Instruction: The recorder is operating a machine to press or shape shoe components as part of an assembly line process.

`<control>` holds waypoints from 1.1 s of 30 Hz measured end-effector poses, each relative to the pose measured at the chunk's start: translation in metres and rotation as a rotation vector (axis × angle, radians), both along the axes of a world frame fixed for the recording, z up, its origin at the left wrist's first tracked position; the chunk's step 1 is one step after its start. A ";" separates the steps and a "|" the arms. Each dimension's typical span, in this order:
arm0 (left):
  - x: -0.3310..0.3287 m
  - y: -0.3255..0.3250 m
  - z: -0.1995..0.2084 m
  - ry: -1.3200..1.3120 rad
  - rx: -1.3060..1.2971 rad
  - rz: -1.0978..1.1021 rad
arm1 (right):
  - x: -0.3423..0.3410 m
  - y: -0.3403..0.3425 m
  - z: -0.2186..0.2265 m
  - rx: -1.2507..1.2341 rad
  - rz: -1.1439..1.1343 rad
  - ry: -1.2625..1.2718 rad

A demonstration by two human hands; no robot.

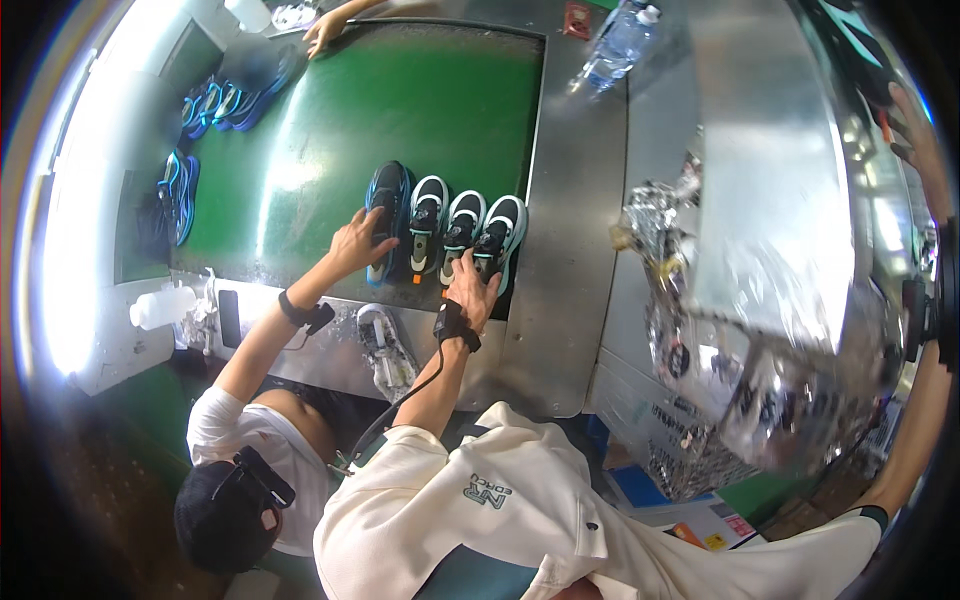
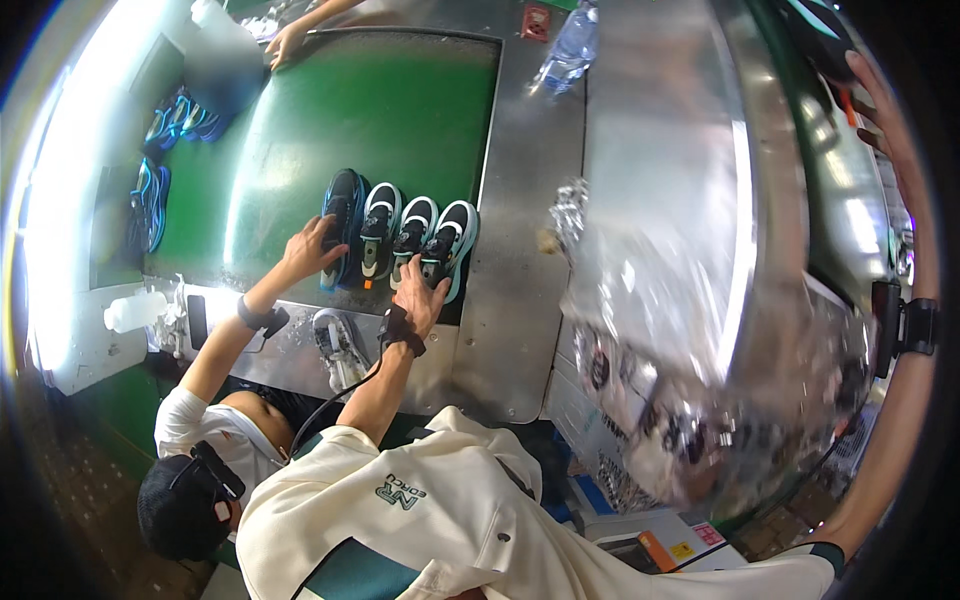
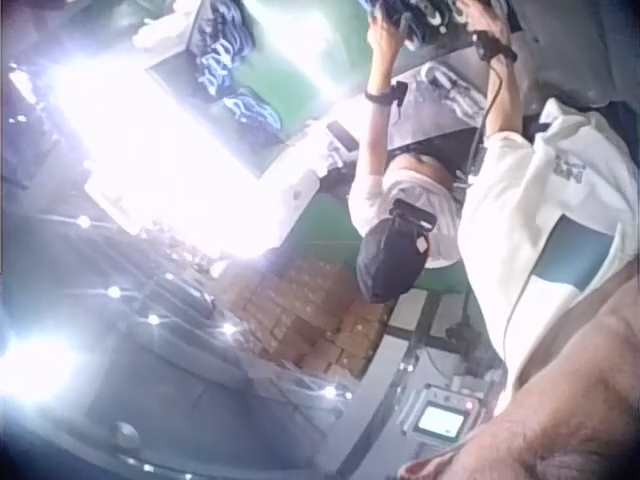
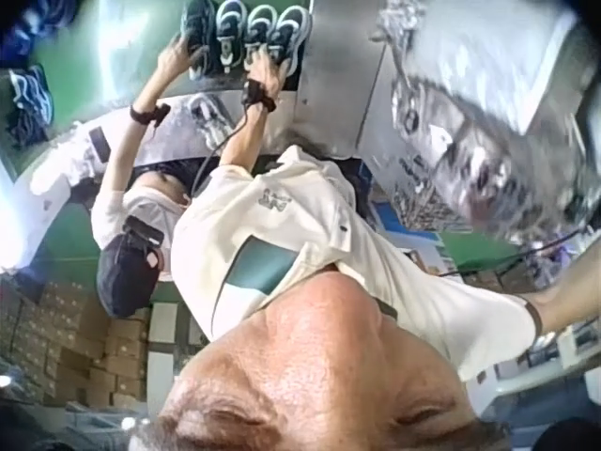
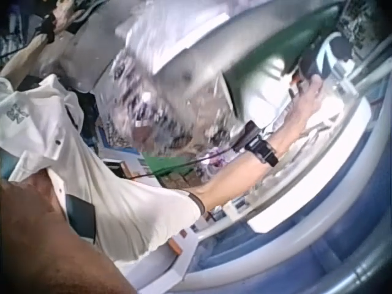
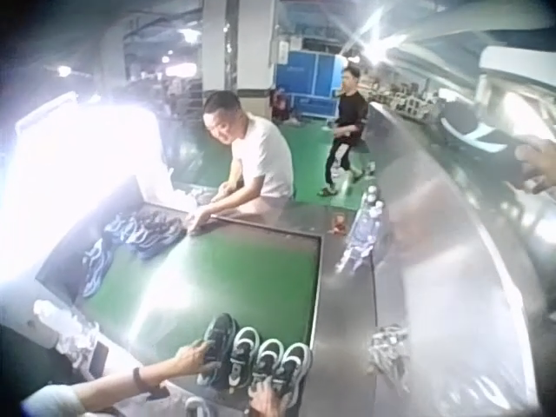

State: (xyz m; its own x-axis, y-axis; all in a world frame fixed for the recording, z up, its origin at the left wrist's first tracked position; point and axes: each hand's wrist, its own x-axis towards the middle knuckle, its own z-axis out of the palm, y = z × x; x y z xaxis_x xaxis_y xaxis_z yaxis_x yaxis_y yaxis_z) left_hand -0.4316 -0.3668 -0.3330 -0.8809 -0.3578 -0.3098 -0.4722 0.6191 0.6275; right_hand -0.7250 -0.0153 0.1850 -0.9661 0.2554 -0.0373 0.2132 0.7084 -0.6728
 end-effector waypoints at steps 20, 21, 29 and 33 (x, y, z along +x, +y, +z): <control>0.066 0.103 0.197 -0.109 1.253 -0.640 | 0.280 0.040 0.078 1.378 0.251 0.691; 0.073 0.124 0.222 -0.139 1.465 -0.779 | 0.318 0.049 0.075 1.562 0.282 0.790; 0.172 0.296 0.370 -0.110 2.069 -1.070 | 0.587 0.020 -0.015 1.374 -0.320 0.865; 0.258 0.323 0.373 0.076 1.643 -1.381 | 0.685 -0.017 -0.071 1.301 -0.526 0.525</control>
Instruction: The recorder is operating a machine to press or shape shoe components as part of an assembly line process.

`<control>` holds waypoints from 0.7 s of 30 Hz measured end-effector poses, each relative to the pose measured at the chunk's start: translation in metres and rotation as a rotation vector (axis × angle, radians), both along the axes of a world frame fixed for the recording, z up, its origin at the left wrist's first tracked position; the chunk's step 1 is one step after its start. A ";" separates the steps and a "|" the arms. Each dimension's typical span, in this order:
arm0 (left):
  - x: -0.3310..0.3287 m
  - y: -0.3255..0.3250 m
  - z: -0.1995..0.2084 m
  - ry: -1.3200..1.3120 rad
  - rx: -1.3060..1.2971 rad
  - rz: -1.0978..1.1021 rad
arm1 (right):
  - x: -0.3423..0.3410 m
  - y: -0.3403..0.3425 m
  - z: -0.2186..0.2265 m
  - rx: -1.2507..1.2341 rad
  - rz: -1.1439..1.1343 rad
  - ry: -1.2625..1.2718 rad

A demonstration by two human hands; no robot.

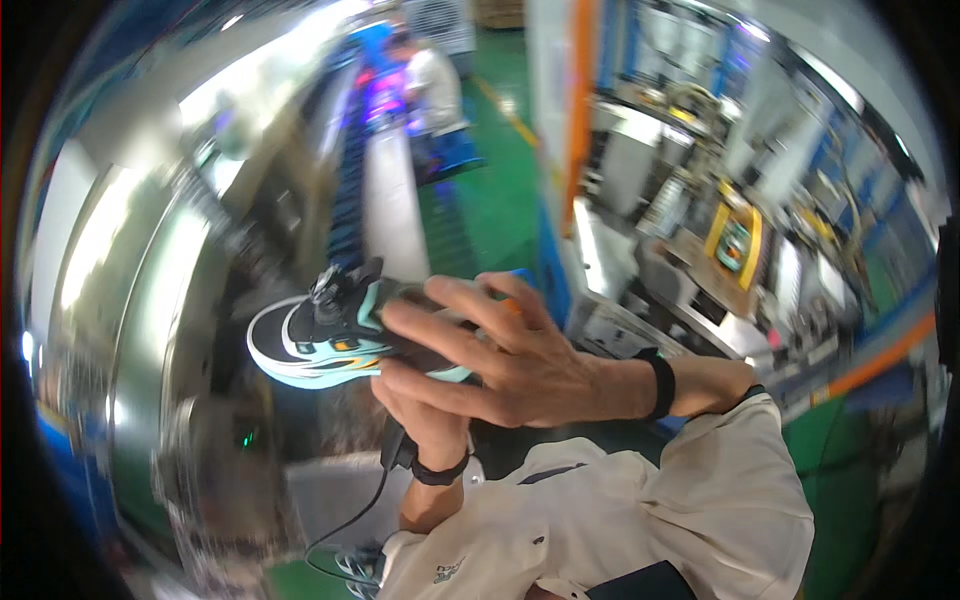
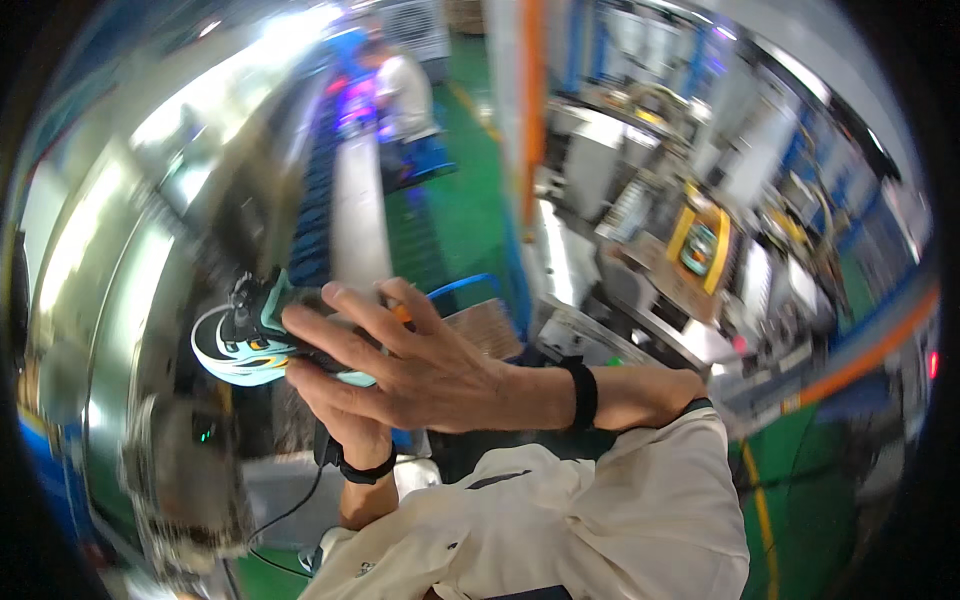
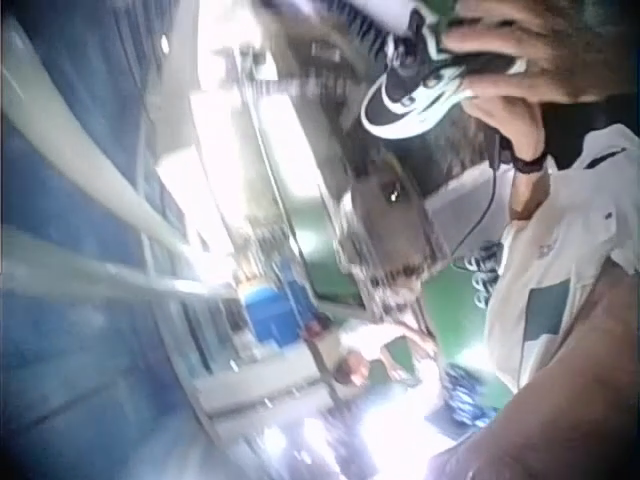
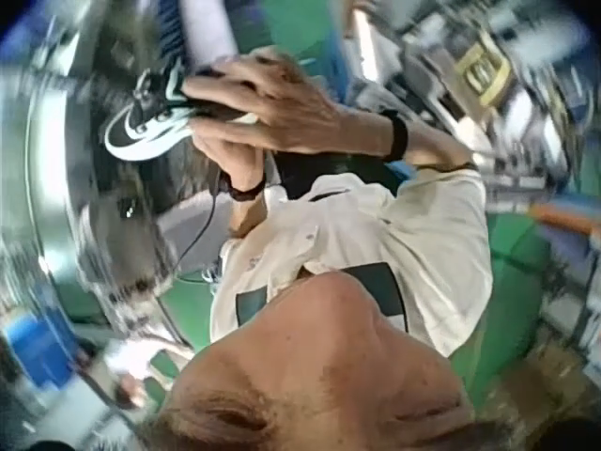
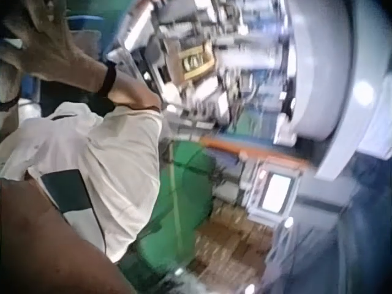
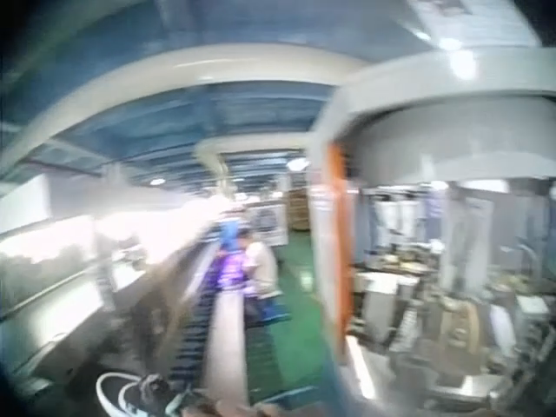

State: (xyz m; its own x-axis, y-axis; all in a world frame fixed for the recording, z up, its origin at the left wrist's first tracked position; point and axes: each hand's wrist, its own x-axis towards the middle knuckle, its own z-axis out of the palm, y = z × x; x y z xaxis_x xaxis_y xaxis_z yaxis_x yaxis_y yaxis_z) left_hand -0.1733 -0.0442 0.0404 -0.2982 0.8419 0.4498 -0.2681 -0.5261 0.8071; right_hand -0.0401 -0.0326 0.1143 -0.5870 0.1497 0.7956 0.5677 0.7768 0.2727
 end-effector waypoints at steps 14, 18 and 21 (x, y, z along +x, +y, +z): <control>0.353 0.064 -0.013 0.928 -0.278 -0.987 | 0.379 -0.063 -0.123 -0.957 -0.259 1.582; 0.467 0.101 -0.069 0.649 -0.454 -1.126 | 0.466 -0.092 -0.157 -0.785 -0.384 1.806; 0.557 0.156 -0.130 0.841 -0.304 -0.962 | 0.508 -0.116 -0.157 -0.576 -0.632 1.773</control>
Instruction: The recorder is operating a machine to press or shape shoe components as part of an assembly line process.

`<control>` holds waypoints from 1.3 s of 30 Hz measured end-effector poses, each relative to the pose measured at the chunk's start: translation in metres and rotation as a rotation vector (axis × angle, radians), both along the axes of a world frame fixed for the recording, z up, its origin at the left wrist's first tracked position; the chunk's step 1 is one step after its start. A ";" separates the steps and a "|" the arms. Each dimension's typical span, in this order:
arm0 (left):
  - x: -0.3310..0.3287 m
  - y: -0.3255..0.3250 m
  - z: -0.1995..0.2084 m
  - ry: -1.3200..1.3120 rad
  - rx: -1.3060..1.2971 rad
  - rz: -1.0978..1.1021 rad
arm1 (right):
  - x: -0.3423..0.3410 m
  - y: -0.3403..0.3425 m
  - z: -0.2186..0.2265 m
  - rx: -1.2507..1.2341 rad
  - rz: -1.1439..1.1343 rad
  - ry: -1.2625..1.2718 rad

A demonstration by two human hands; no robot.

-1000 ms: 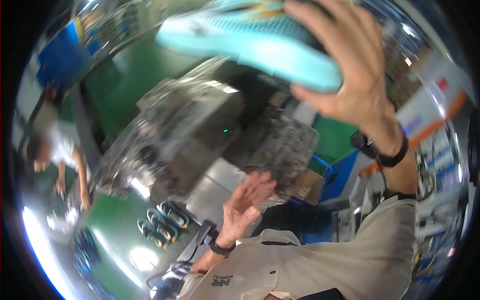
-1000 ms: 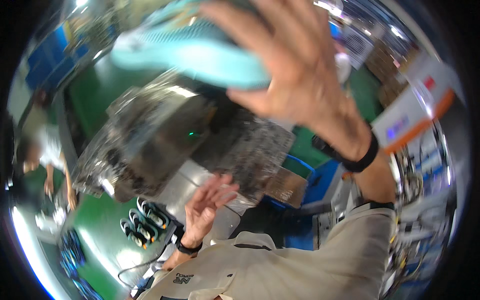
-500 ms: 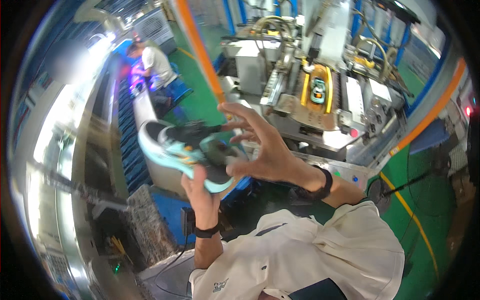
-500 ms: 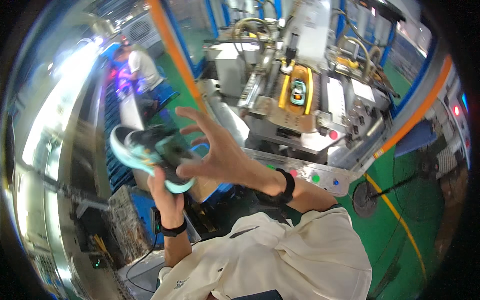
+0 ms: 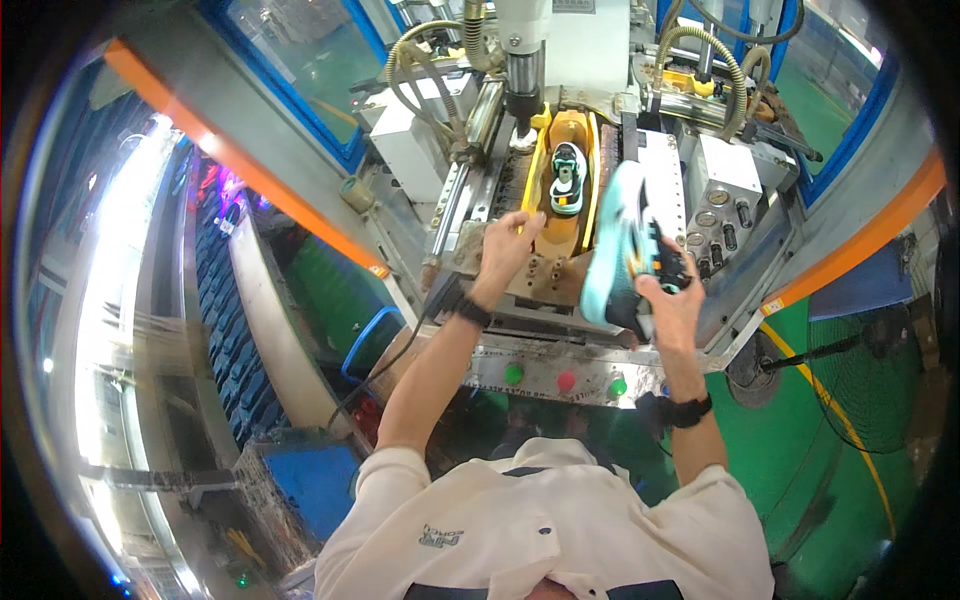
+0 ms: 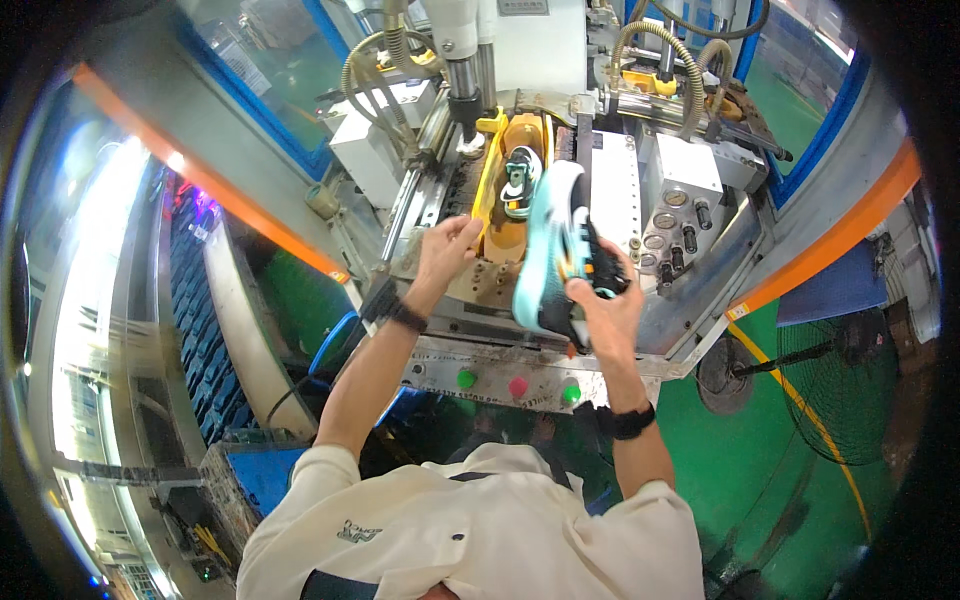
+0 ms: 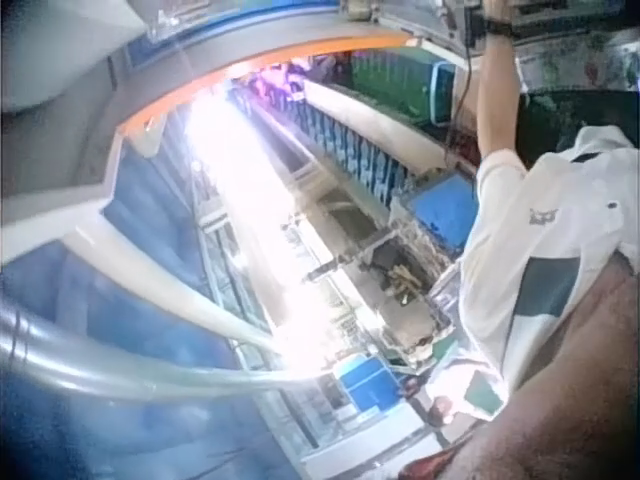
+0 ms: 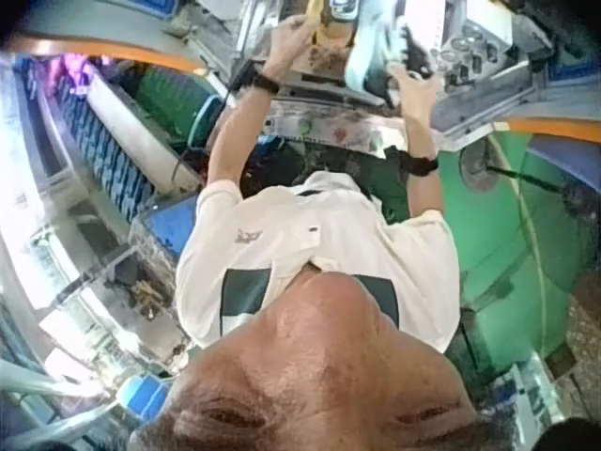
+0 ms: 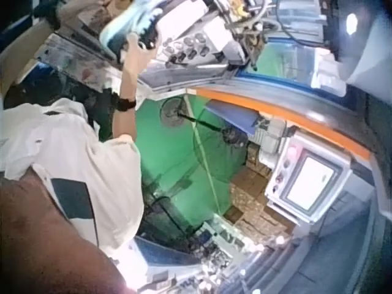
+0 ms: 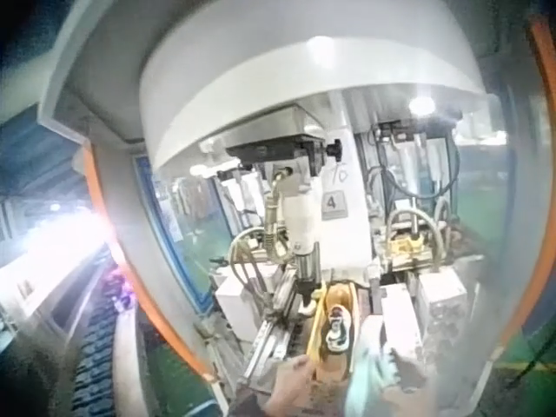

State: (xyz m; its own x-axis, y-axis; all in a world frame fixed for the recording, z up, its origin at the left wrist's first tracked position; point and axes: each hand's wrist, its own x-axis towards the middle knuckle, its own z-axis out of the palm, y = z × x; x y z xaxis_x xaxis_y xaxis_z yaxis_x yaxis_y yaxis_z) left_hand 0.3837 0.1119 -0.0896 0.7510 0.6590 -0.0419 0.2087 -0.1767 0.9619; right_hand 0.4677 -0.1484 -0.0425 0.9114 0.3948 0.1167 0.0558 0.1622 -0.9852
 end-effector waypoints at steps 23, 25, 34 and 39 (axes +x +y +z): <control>-0.060 0.032 0.026 -0.201 -0.747 0.110 | 0.229 0.209 -0.010 -1.059 0.136 -0.331; -0.116 0.026 0.047 -0.164 -0.633 0.161 | 0.198 0.254 -0.017 -1.157 0.107 -0.342; -0.308 -0.029 0.049 -0.383 -0.402 0.778 | 0.169 0.316 -0.123 -1.118 -0.079 -0.510; -0.330 -0.087 0.036 -0.417 -0.386 1.135 | 0.081 0.266 -0.094 -0.603 -0.085 -1.023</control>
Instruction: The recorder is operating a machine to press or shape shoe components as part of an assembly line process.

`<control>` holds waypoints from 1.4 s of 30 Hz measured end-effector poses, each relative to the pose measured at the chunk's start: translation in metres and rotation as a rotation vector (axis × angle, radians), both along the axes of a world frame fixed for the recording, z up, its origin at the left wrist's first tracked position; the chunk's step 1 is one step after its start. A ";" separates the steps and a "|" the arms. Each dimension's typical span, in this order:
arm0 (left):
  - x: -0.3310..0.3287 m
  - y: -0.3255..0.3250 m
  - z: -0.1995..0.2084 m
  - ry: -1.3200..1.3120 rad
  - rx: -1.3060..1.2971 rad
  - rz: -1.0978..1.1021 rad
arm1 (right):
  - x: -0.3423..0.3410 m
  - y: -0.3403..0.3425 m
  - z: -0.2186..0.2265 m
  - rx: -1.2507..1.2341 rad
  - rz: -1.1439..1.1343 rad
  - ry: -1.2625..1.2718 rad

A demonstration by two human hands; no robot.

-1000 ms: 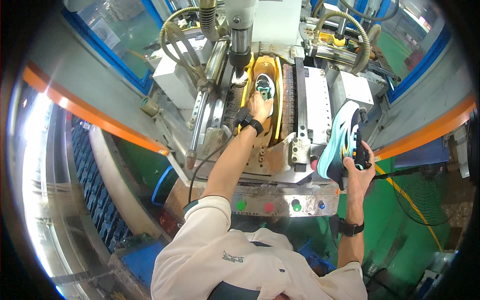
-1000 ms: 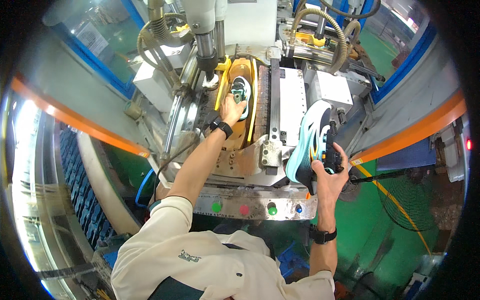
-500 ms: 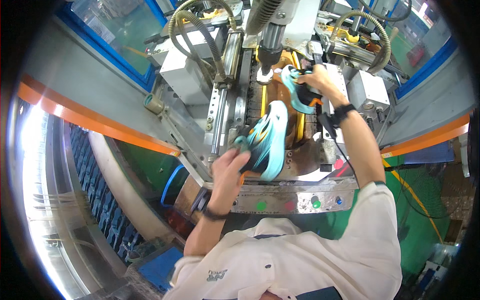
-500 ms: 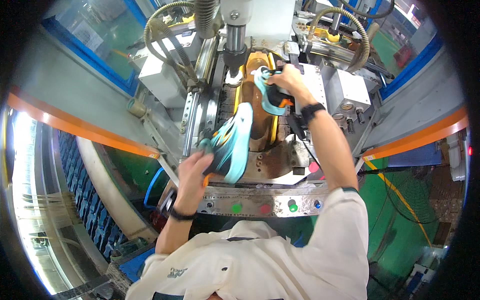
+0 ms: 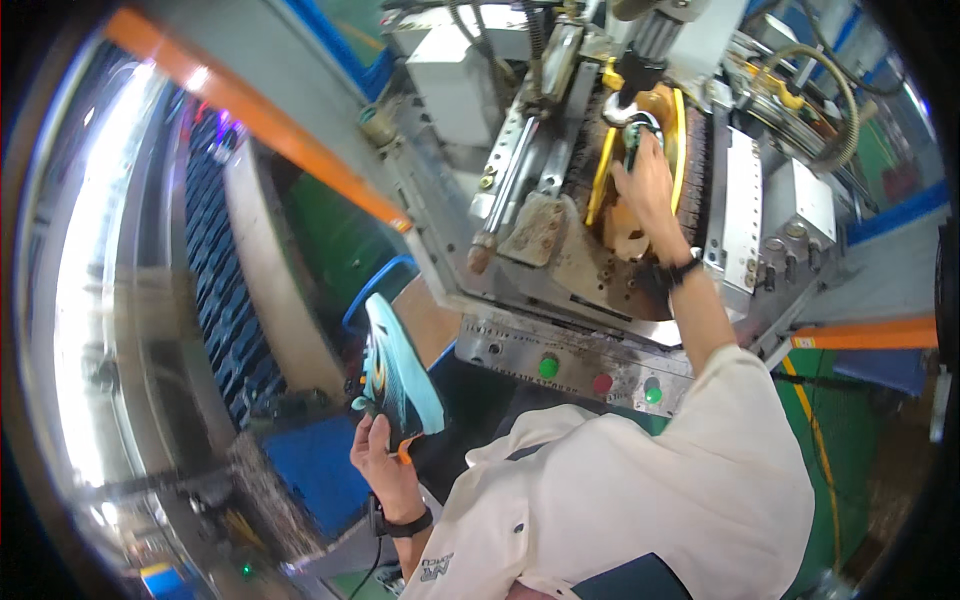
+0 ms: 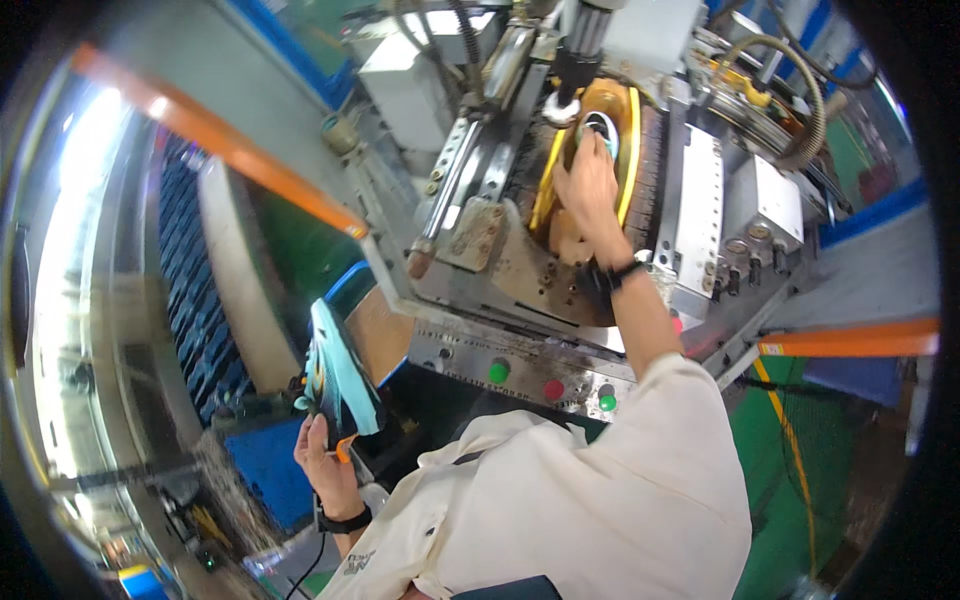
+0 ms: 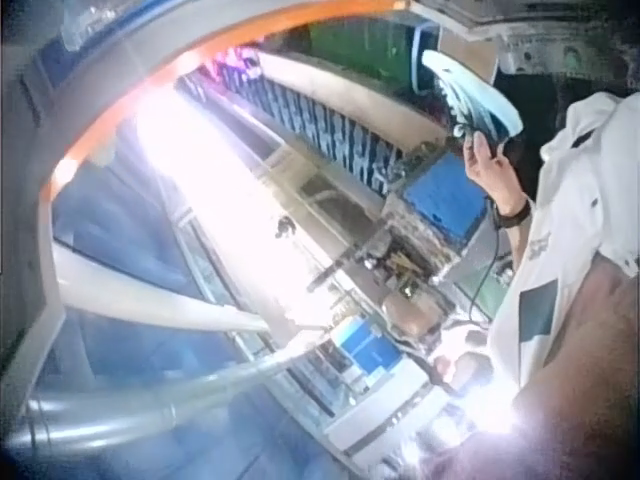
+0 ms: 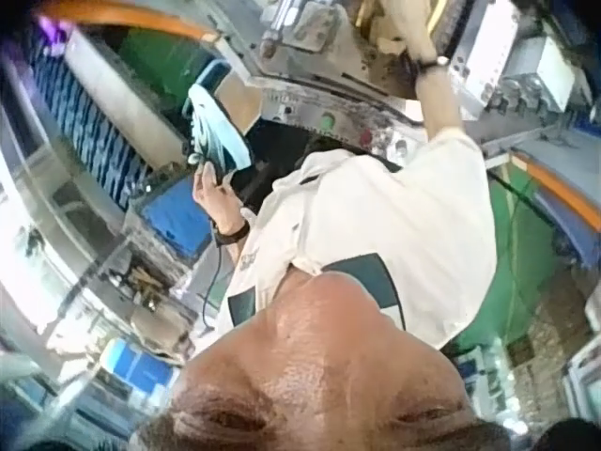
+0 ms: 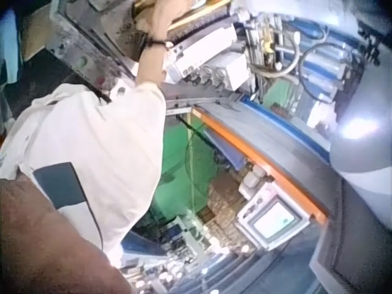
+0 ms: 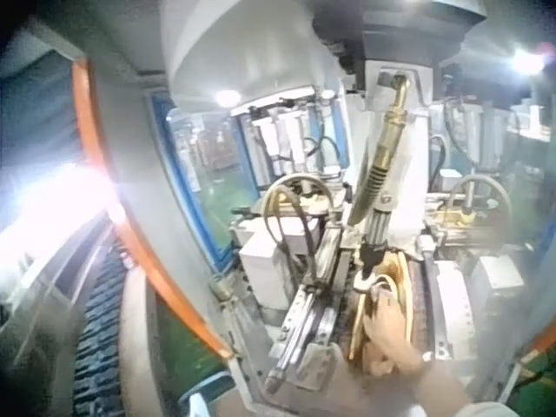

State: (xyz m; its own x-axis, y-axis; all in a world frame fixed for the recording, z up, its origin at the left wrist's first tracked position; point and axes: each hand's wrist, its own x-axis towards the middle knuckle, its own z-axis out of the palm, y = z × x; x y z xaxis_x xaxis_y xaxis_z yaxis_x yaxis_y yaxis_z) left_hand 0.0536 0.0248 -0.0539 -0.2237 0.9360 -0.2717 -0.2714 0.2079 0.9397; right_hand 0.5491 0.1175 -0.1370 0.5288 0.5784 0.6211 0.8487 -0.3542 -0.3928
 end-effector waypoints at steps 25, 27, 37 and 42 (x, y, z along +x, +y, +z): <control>-0.045 -0.156 -0.012 0.403 -0.066 0.159 | -0.237 -0.110 -0.194 -0.374 0.812 0.330; -0.054 -0.171 -0.005 -0.045 -0.138 0.389 | -0.243 -0.109 -0.187 -0.376 0.873 0.342; -0.124 -0.255 -0.099 -0.312 -0.178 0.819 | -0.244 -0.019 -0.182 -0.351 1.011 0.522; -0.227 -0.302 -0.150 -0.252 -0.290 1.120 | -0.428 0.033 -0.020 -0.127 1.338 0.415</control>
State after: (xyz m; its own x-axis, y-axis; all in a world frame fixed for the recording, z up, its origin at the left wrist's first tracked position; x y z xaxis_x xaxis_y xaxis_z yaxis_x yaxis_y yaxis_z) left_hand -0.1739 -0.2774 -0.2041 -0.7898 0.1486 -0.5951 -0.6085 -0.0670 0.7907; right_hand 0.1208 0.1504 -0.1565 -0.3294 0.8222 0.4641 0.3983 0.5667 -0.7213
